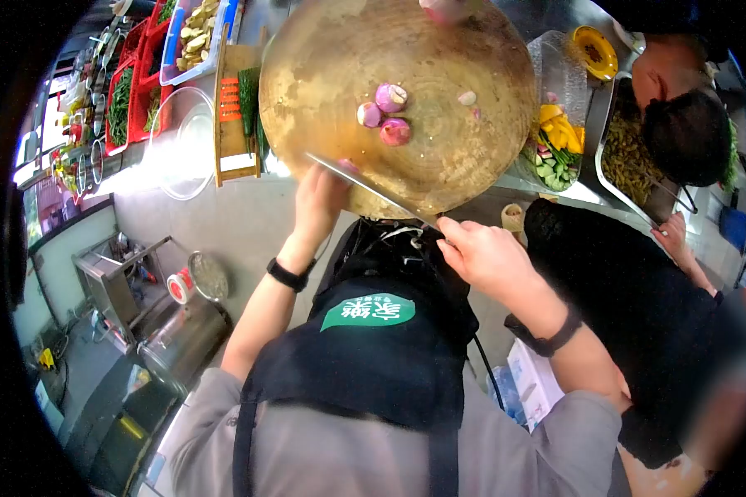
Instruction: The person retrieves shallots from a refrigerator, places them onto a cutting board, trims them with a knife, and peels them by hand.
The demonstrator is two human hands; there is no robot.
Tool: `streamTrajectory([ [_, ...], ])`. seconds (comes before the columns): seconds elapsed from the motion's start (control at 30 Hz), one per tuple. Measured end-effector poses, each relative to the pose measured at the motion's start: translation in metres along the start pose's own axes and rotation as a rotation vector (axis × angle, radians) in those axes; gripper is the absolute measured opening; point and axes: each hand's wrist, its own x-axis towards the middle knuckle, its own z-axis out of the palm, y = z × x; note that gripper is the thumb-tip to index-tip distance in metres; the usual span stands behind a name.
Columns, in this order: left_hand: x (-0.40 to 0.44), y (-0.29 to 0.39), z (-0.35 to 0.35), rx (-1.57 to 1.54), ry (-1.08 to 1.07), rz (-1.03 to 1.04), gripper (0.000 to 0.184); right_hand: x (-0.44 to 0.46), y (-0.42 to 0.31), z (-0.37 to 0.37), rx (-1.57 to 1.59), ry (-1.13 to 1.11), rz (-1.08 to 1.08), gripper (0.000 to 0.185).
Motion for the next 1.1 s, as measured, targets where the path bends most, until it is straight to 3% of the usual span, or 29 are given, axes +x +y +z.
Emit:
streamTrajectory([
  [0.33,-0.003,-0.001,0.000,0.062,0.056,0.028,0.025,0.034,0.011,0.012,0.018,-0.067,-0.022,0.022],
  [0.43,-0.002,-0.006,0.004,0.098,0.071,0.044,0.023,0.065,0.022,0.025,0.050,0.022,-0.124,0.022],
  [0.63,-0.003,0.004,-0.002,0.067,0.113,0.082,0.028,0.041,-0.002,0.011,0.073,0.225,0.031,0.024],
  [0.7,0.003,0.010,-0.007,0.130,-0.041,-0.158,0.031,0.034,-0.007,0.008,0.094,0.226,0.066,0.024],
  [0.83,0.001,0.019,-0.014,0.081,-0.080,-0.316,0.035,0.023,-0.012,0.014,0.170,0.195,0.130,0.023],
  [0.9,-0.004,0.026,-0.022,-0.116,0.010,-0.358,0.034,0.019,-0.014,0.021,0.193,0.169,0.142,0.023],
  [0.93,-0.004,0.025,-0.024,-0.116,0.006,-0.355,0.034,0.017,-0.014,0.025,0.212,0.144,0.153,0.023],
  [1.0,0.000,0.017,-0.030,-0.068,0.023,0.004,0.032,0.016,-0.007,0.042,0.200,0.124,0.178,0.023],
  [1.1,0.008,0.004,-0.030,-0.126,-0.170,0.092,0.029,0.016,-0.005,0.054,0.201,0.154,0.155,0.024],
])
